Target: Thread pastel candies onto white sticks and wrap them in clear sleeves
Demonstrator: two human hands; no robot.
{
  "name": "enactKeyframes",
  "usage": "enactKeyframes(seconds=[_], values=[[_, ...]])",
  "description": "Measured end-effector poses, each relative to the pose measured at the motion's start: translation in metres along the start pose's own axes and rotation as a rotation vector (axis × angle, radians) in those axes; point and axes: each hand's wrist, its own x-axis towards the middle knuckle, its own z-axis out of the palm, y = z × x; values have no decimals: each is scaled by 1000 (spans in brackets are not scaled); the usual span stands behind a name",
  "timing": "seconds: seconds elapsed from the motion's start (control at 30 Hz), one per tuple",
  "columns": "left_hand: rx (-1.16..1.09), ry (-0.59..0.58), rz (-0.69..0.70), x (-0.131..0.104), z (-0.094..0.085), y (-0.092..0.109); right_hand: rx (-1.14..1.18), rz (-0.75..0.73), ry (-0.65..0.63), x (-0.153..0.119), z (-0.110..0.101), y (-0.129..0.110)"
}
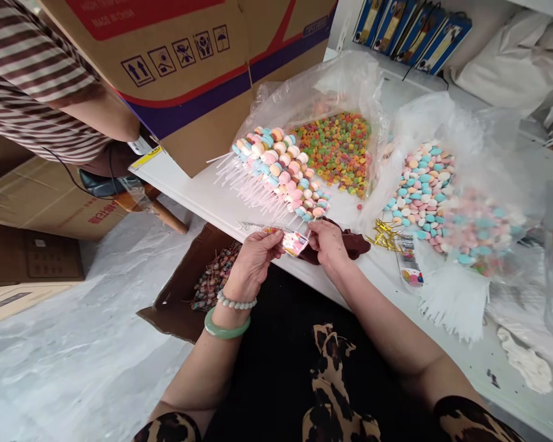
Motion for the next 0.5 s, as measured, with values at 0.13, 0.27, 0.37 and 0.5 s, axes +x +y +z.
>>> enactKeyframes(seconds=[0.13, 0.27, 0.37, 0.5], values=[[-63, 94, 58, 4, -2, -2, -25, -182, -33, -31, -40, -7], [-69, 107, 67, 5, 6, -2, -178, -312, -122, -65, -89, -10], [-2, 65, 66, 0, 20, -4, -110, -249, -128, -79, -105, -7], [108, -46, 72, -11, 45, -14, 38, -223, -75, -83, -91, -4]])
